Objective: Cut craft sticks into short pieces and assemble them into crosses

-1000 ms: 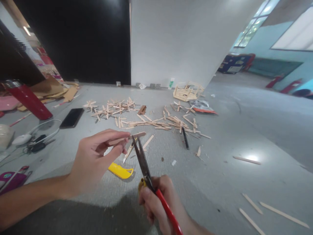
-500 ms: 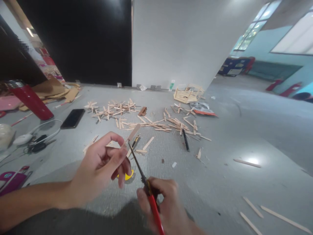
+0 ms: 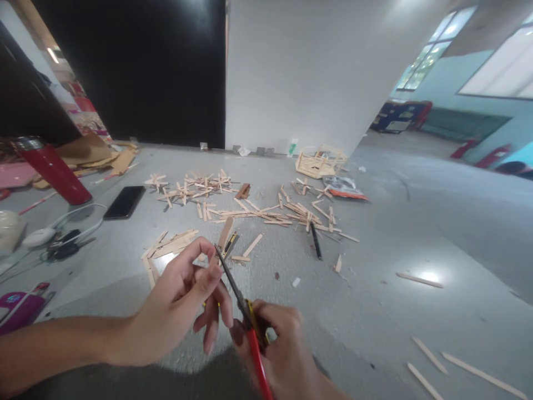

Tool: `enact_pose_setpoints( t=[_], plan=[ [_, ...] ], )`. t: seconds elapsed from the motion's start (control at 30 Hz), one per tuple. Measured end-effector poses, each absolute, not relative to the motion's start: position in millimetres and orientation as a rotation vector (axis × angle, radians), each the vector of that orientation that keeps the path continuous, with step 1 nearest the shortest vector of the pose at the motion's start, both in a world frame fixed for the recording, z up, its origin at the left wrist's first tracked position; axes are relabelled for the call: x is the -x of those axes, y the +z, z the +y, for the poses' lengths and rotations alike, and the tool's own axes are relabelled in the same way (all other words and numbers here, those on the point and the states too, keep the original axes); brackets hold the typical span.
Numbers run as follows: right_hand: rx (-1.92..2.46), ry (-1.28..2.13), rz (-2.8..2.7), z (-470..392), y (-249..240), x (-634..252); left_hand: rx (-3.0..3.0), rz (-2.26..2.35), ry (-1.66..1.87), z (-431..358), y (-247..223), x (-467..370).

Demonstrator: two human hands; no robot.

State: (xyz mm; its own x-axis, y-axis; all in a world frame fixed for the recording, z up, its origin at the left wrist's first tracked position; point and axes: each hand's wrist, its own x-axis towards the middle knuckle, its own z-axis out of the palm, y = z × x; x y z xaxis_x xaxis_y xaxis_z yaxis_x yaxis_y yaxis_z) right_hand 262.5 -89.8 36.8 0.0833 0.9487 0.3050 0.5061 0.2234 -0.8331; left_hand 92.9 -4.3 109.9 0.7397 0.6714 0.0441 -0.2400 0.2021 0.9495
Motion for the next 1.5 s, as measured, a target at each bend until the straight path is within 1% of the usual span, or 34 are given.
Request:
enact_pose_setpoints(
  t=[0.13,0.23,0.33,0.43,0.67,0.8,0.93,1.03,1.1,1.2,1.3,1.4,1.5],
  plan=[
    [1.582,0.594,-1.623,-85,43,-268,-1.282,0.620,0.844,5,111,-92],
    [1.860,0.449,-1.695,-73,50,-274,-1.330,0.693,1.067,20,110,-92],
    [2.172,0.305,-1.746,-61,55,-289,-1.379,0.713,1.091,35,109,-93],
    [2.375,0.299,-1.849,-55,54,-310,-1.424,0.712,1.124,43,111,-92],
    [2.430,0.138,-2.102,-51,39,-349,-1.525,0.858,1.318,47,121,-56],
    [2.412,0.167,-2.205,-44,33,-364,-1.498,0.983,1.343,46,111,-28],
    [2.497,0.202,-2.277,-36,43,-366,-1.411,1.048,1.398,51,104,-10],
    [2.384,0.188,-2.270,-26,59,-348,-1.344,1.083,1.489,59,102,-2],
    [2.107,0.221,-2.281,-15,69,-326,-1.293,1.093,1.528,64,101,1],
    [1.744,0.380,-2.328,8,77,-287,-1.186,1.083,1.620,69,101,4],
    [1.622,0.418,-2.592,36,77,-247,-1.090,1.075,1.692,70,103,6],
    [1.430,0.486,-2.736,61,71,-215,-1.082,1.085,1.654,70,103,5],
    [1.318,0.423,-2.877,78,65,-197,-1.108,1.090,1.626,69,99,4]
  ],
)
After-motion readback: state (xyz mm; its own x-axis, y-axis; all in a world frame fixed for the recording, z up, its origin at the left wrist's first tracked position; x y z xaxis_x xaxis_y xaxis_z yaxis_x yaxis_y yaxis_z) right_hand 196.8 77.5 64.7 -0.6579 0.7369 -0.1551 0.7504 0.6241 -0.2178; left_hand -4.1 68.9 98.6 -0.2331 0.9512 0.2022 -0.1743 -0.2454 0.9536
